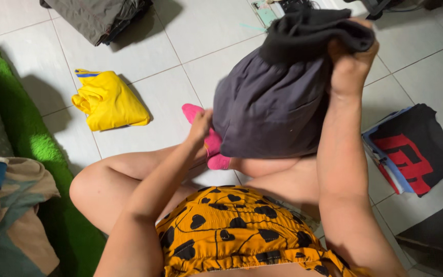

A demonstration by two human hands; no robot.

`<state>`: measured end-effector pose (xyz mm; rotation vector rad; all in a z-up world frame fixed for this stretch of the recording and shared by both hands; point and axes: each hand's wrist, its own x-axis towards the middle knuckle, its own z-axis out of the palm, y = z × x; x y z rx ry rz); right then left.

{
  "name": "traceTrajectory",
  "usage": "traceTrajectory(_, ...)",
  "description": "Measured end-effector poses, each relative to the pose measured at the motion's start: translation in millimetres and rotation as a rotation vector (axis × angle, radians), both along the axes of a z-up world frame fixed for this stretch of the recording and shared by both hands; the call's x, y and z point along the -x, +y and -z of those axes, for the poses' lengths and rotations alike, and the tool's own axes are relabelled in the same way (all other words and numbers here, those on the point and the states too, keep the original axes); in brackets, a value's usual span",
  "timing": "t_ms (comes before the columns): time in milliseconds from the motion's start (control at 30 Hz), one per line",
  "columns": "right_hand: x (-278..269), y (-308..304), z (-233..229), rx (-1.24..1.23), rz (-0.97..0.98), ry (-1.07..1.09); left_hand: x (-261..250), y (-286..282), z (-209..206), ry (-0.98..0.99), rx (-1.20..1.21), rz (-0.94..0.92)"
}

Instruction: The person folds a black t-shirt, a pair of grey shorts, and a yellow sports jersey by hand while sitting on the floor.

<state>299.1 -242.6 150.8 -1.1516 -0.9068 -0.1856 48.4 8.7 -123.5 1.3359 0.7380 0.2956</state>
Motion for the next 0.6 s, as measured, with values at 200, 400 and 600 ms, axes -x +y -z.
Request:
traceTrajectory(200, -53, -12, 28, -0.143, 0.093, 0.012, 15, -51, -7, 0.067, 0.794, 0.112)
traceTrajectory(400, -84, -35, 55, -0.281, 0.113, 0.121, -16, -40, -22, -0.140, 0.566, 0.117)
traceTrajectory(600, -68, -57, 40, -0.358, -0.014, 0.333, -28, 76, -112, -0.253, -0.202, -0.312)
